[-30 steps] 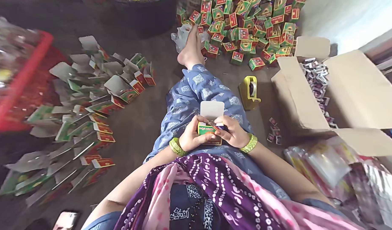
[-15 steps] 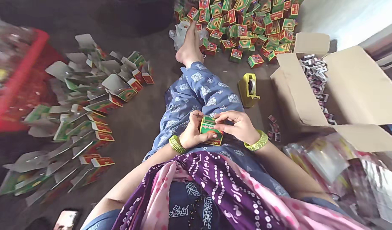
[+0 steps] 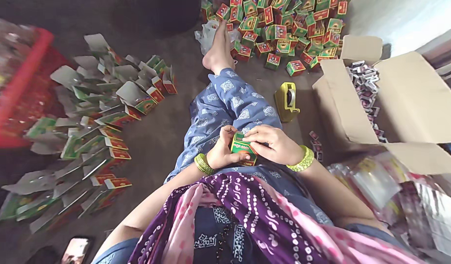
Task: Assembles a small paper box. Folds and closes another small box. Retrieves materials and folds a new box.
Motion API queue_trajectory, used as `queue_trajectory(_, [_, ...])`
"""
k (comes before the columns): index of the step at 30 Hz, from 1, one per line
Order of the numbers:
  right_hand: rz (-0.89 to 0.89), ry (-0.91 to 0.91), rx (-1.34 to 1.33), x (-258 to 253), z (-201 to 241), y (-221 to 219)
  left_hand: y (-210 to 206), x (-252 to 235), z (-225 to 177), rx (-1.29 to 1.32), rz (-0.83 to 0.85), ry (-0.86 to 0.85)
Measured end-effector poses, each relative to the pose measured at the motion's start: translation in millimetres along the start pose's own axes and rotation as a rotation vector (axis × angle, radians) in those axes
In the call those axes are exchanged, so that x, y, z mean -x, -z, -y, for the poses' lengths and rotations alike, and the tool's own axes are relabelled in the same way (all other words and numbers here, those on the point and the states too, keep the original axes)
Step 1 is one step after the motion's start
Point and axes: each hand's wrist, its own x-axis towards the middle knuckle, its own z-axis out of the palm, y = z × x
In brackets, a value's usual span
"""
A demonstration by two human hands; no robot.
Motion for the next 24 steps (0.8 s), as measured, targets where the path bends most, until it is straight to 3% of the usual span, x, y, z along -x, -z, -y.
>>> queue_trajectory(7, [-0.085,0.057,0.310,17.1,9.7,-26.8,-1.9,1.3,-1.4,0.029,-0.101,0.088])
queue_trajectory(12, [-0.124,-0.103,-0.103,23.9,-1.4,-21.1,-3.0,0.9,-5.1,0.003,-0.066,0.133])
queue_trajectory(15, [-0.352,-0.329,-0.170,29.5,-32.3,-2.8,0.0,0.4,-10.9,0.066,-0.117,0.215])
queue_trajectory(19, [-0.693,-0.785,0.073,47.1,-107.1,43.6,2.9,-1.1,-12.8,0.200,-0.198,0.266])
queue_trajectory(21, [-0.716,-0.979,0.161,56.9,-144.2,66.9,2.6,-3.5,-12.7,0.161,-0.203,0.275])
queue_trajectory(24, [-0.605,-1.164,0.195,66.8,-190.0,89.8,2.2,-5.6,-11.5,0.104,-0.185,0.265])
